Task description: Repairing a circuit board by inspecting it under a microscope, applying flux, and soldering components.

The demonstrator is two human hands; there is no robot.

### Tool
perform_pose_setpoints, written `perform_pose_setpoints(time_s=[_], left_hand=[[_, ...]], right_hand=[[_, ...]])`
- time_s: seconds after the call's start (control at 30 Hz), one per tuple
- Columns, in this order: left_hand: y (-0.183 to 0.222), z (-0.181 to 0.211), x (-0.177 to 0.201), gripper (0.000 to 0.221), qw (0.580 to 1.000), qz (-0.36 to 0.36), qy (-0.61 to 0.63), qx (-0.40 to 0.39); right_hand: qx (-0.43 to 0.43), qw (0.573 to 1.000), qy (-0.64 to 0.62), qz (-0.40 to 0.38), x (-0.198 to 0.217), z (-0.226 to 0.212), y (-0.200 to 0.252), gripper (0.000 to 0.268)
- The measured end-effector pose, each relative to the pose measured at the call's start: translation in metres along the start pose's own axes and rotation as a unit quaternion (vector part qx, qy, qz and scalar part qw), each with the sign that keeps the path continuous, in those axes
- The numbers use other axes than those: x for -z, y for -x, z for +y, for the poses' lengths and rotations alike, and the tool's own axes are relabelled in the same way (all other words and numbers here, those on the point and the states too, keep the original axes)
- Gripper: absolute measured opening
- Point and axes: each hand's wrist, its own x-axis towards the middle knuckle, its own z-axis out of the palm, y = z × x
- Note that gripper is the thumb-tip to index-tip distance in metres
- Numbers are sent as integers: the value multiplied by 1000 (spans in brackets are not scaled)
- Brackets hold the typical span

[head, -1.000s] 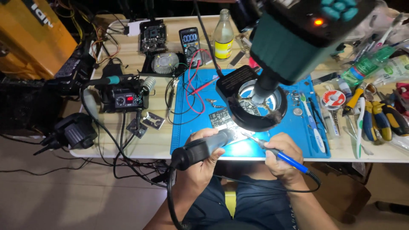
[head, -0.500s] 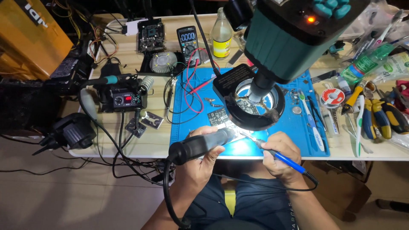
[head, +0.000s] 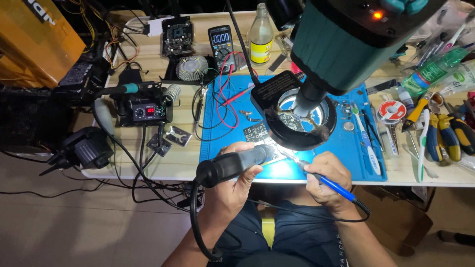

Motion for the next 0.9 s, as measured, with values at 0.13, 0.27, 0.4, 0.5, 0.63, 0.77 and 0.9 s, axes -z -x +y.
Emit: perform_pose_setpoints(time_s=[0.13,0.27,0.4,0.5,0.63,0.77,0.9], left_hand=[[0,1,1,47,1000,1,1,2],[-3,5,2,47,1000,-4,6,2],[-4,5,1,46,1000,0,4,-1],[-7,-2,0,44,999,23,-10,-40],[-10,-5,-2,43,994,50,-30,-87],[-9,-9,-3,43,994,48,-28,-91],[-9,-10,-2,43,994,53,-29,-91]], right_hand=[[3,1000,0,1,-1,-1,-1,22],[0,1000,-1,-2,-1,0,0,22],[4,1000,-3,1,-2,2,2,22],[-7,999,-46,28,-4,3,-2,15],[-18,995,-86,53,-6,5,-1,12],[-16,995,-86,50,-5,3,-2,12],[-13,995,-81,49,-5,3,-3,12]])
